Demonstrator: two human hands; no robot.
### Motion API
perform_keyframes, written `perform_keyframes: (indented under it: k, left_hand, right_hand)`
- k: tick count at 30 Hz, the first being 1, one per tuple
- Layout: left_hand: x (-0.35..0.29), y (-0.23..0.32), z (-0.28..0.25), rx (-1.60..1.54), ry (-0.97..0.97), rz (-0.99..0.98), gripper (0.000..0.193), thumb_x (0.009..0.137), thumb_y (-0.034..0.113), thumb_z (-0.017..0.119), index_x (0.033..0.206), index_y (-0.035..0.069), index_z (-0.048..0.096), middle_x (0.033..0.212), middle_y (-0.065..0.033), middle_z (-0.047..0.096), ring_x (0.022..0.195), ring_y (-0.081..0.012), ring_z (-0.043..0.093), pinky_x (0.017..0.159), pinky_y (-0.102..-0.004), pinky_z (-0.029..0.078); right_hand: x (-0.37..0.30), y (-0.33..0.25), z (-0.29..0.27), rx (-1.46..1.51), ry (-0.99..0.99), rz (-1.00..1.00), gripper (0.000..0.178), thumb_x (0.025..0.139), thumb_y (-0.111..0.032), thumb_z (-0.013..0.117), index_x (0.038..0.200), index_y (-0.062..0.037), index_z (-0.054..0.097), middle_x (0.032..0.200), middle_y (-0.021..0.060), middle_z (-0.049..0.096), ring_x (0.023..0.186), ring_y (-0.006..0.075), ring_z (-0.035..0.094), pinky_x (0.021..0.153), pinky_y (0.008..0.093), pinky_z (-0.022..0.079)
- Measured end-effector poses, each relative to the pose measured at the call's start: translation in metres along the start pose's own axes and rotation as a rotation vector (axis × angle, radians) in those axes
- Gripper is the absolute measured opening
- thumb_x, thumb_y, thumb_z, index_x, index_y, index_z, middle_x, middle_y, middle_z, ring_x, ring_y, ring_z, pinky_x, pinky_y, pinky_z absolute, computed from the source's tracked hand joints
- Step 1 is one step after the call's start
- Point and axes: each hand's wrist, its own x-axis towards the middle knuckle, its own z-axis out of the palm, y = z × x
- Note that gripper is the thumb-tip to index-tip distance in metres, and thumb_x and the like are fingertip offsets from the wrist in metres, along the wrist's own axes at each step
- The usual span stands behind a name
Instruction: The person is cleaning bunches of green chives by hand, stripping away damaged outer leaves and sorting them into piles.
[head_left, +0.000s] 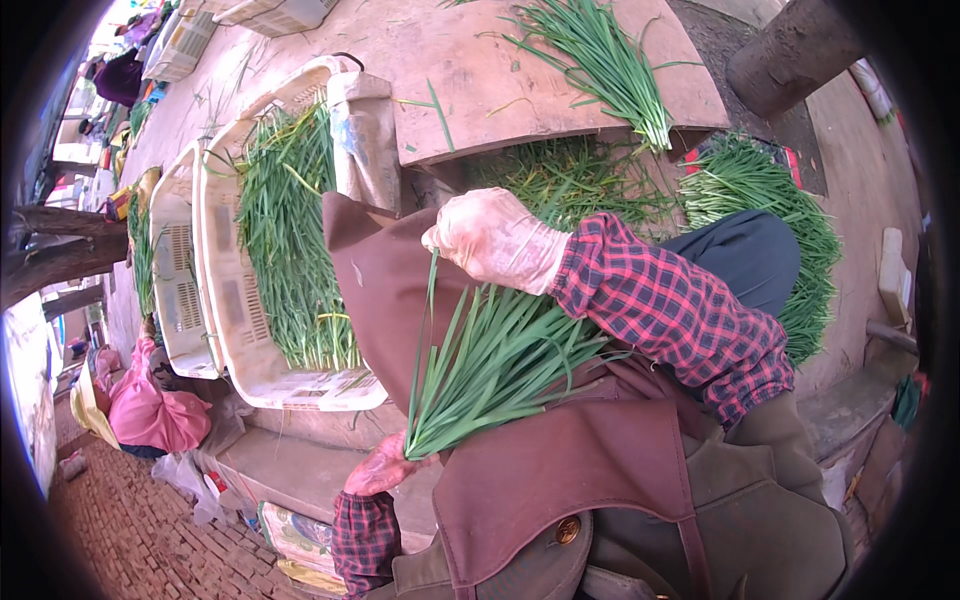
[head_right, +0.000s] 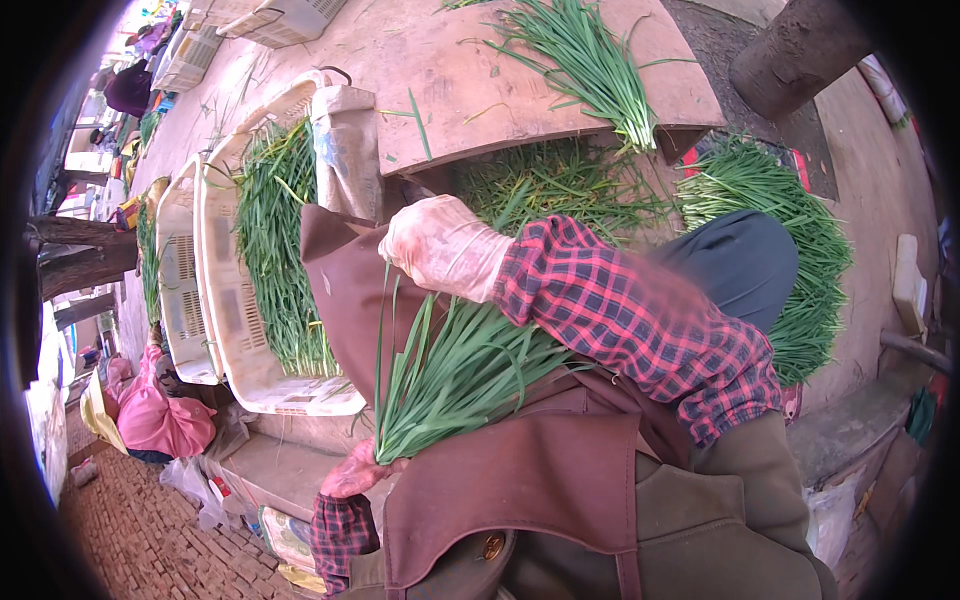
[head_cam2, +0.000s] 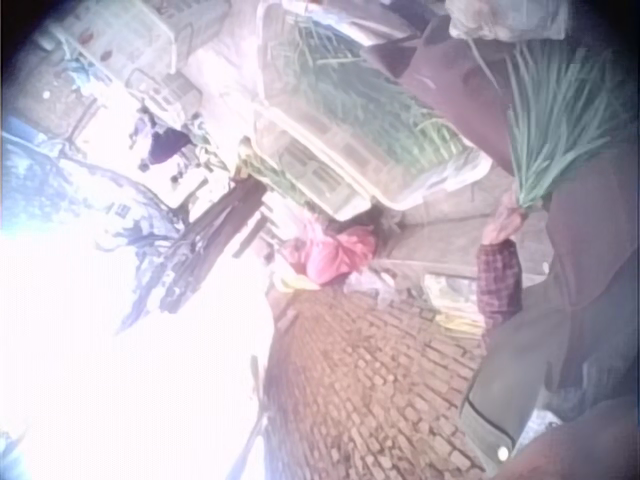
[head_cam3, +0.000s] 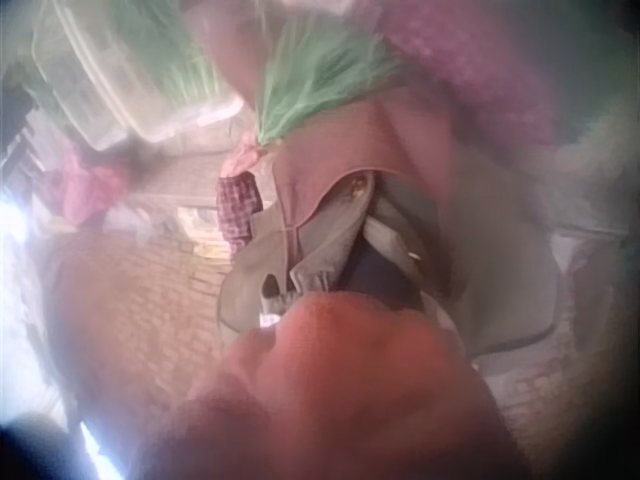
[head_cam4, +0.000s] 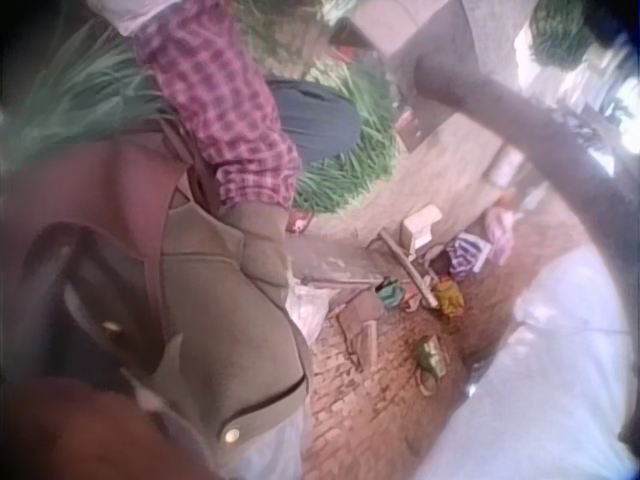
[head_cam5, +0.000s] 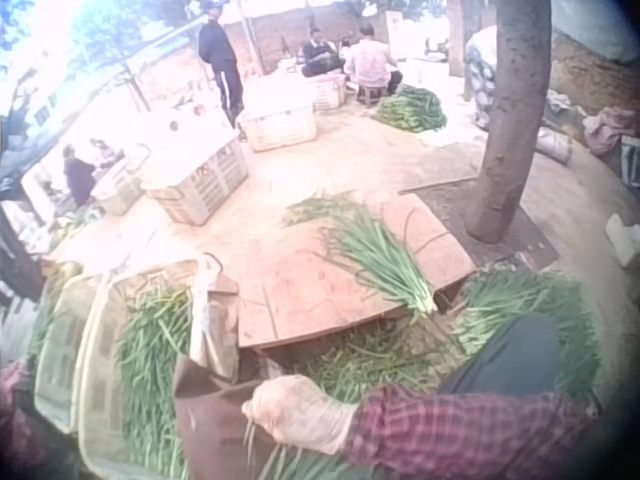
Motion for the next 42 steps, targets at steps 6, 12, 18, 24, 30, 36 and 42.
perform_keyframes:
  k: [6, 12, 18, 24, 30, 36, 42]
  left_hand:
    - [-0.001, 0.009, -0.001, 0.037, -0.093, 0.045, 0.032, 0.097, 0.013, 0.053, 0.128, 0.007, 0.055, 0.124, -0.0025, 0.059, 0.112, -0.0152, 0.055, 0.103, -0.0370, 0.042]
    - [0.010, 0.003, -0.017, -0.456, -0.243, -0.304, 0.037, 0.100, 0.008, 0.047, 0.137, 0.002, 0.047, 0.139, -0.0068, 0.051, 0.128, -0.0179, 0.048, 0.107, -0.0362, 0.042]
    - [-0.004, 0.011, 0.013, 0.676, 0.095, 0.143, 0.033, 0.086, 0.011, 0.072, 0.118, 0.008, 0.064, 0.101, 0.0008, 0.066, 0.090, -0.0103, 0.058, 0.077, -0.0268, 0.048]
    - [-0.009, 0.019, 0.026, 0.640, 0.082, 0.107, 0.029, 0.085, 0.010, 0.074, 0.113, 0.008, 0.066, 0.090, 0.0062, 0.062, 0.077, -0.0058, 0.052, 0.066, -0.0236, 0.043]
    - [-0.009, 0.019, 0.027, 0.654, 0.081, 0.112, 0.030, 0.085, 0.010, 0.074, 0.114, 0.008, 0.066, 0.089, 0.0066, 0.061, 0.076, -0.0057, 0.052, 0.066, -0.0236, 0.043]
    - [-0.011, 0.022, 0.033, 0.689, 0.074, 0.178, 0.030, 0.086, 0.009, 0.073, 0.115, 0.008, 0.065, 0.089, 0.0062, 0.062, 0.076, -0.0055, 0.051, 0.066, -0.0241, 0.043]
    - [-0.009, 0.019, 0.029, 0.716, 0.110, 0.130, 0.028, 0.085, 0.009, 0.073, 0.112, 0.008, 0.065, 0.087, 0.0054, 0.061, 0.073, -0.0061, 0.052, 0.062, -0.0243, 0.042]
  right_hand:
    - [-0.005, -0.024, -0.029, 0.399, -0.138, 0.445, 0.009, 0.084, -0.010, 0.066, 0.084, -0.0023, 0.070, 0.072, 0.0099, 0.068, 0.058, 0.0192, 0.066, 0.058, 0.0324, 0.052]
    - [-0.007, 0.001, -0.068, 0.665, 0.169, 0.625, 0.013, 0.088, -0.010, 0.061, 0.088, -0.0031, 0.072, 0.067, 0.0052, 0.068, 0.056, 0.0095, 0.059, 0.053, 0.0255, 0.047]
    - [-0.034, 0.013, -0.136, 0.525, -0.001, 0.760, 0.016, 0.093, -0.014, 0.060, 0.094, -0.0014, 0.070, 0.070, 0.0026, 0.067, 0.057, 0.0064, 0.058, 0.054, 0.0210, 0.047]
    - [-0.052, 0.010, -0.141, 0.609, -0.250, 0.781, 0.025, 0.092, -0.024, 0.066, 0.098, 0.0002, 0.069, 0.082, 0.0040, 0.069, 0.075, 0.0094, 0.064, 0.071, 0.0238, 0.052]
    - [-0.044, 0.005, -0.106, 0.381, -0.635, 0.720, 0.055, 0.087, -0.057, 0.064, 0.091, -0.0021, 0.068, 0.078, 0.0083, 0.070, 0.072, 0.0186, 0.067, 0.070, 0.0331, 0.053]
    - [-0.030, -0.006, -0.079, 0.393, -0.816, 0.792, 0.054, 0.089, -0.056, 0.061, 0.086, -0.0029, 0.068, 0.072, 0.0079, 0.068, 0.065, 0.0173, 0.066, 0.062, 0.0323, 0.053]
    - [-0.058, -0.005, -0.038, 0.608, -0.630, 0.673, 0.034, 0.098, -0.033, 0.056, 0.085, -0.0026, 0.065, 0.069, 0.0066, 0.065, 0.059, 0.0120, 0.063, 0.053, 0.0262, 0.050]
